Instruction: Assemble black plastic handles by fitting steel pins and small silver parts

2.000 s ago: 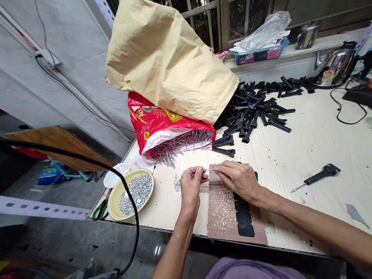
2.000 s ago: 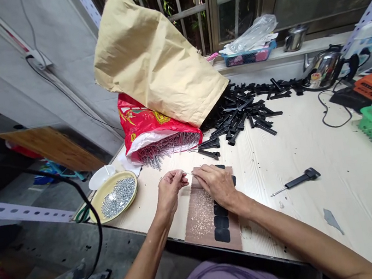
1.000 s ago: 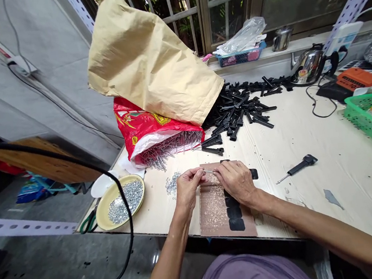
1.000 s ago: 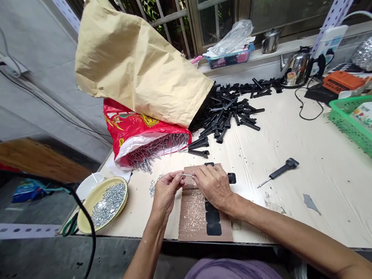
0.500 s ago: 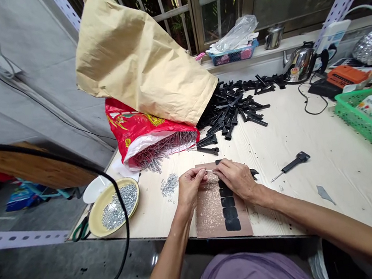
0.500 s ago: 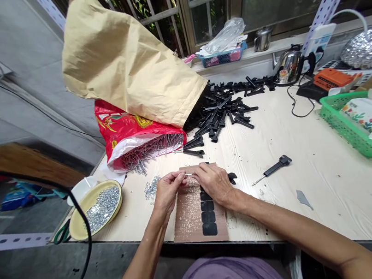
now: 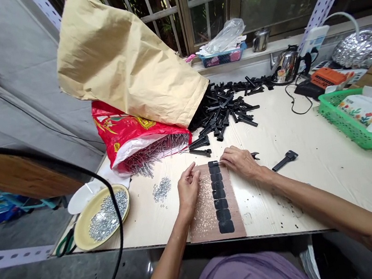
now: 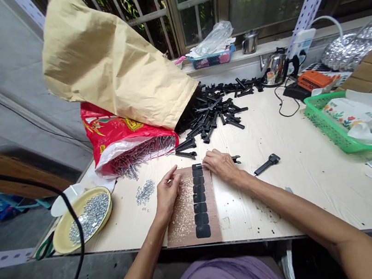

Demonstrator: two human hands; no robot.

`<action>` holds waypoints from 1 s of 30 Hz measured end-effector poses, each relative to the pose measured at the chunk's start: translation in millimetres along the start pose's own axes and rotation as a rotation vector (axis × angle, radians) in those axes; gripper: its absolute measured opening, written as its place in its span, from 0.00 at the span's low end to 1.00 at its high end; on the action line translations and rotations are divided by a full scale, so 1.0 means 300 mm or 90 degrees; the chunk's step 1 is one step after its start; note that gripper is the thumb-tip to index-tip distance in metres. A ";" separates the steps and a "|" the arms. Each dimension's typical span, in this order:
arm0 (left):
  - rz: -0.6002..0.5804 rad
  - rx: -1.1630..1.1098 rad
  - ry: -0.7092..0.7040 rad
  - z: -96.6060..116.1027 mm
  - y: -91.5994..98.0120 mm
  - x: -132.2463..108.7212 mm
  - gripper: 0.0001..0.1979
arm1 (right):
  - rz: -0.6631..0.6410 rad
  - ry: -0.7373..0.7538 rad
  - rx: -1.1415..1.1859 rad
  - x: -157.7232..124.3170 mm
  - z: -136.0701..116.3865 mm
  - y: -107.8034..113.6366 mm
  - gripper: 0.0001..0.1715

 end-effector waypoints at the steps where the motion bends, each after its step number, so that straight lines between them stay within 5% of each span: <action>1: 0.014 0.036 -0.024 0.003 0.005 -0.002 0.25 | -0.002 0.023 0.003 -0.017 -0.013 -0.010 0.16; 6: 0.040 0.159 -0.094 0.001 0.004 -0.012 0.22 | -0.063 0.270 0.060 -0.127 -0.152 -0.038 0.17; 12: 0.059 0.194 -0.105 -0.010 0.008 -0.013 0.21 | 0.006 0.119 0.035 -0.050 -0.039 -0.027 0.17; 17: 0.063 0.191 -0.107 0.000 0.002 -0.013 0.19 | -0.050 0.347 0.085 -0.107 -0.129 -0.043 0.17; 21: 0.078 0.185 -0.114 0.012 0.002 -0.016 0.18 | -0.018 0.157 0.060 -0.050 -0.030 -0.027 0.18; 26: 0.058 0.201 -0.105 0.006 -0.006 -0.014 0.18 | -0.059 0.310 0.089 -0.087 -0.104 -0.030 0.18; 30: 0.056 0.214 -0.111 0.010 -0.008 -0.015 0.18 | -0.024 0.177 0.052 -0.028 -0.029 -0.019 0.17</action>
Point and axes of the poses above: each hand's wrist, its own x-axis towards the middle knuckle, its own y-axis out of the back of the hand, z = x × y, the point moved 8 cm from there along x, towards the middle knuckle, and after that the axes turned 8 degrees about -x, right-handed, at the moved point
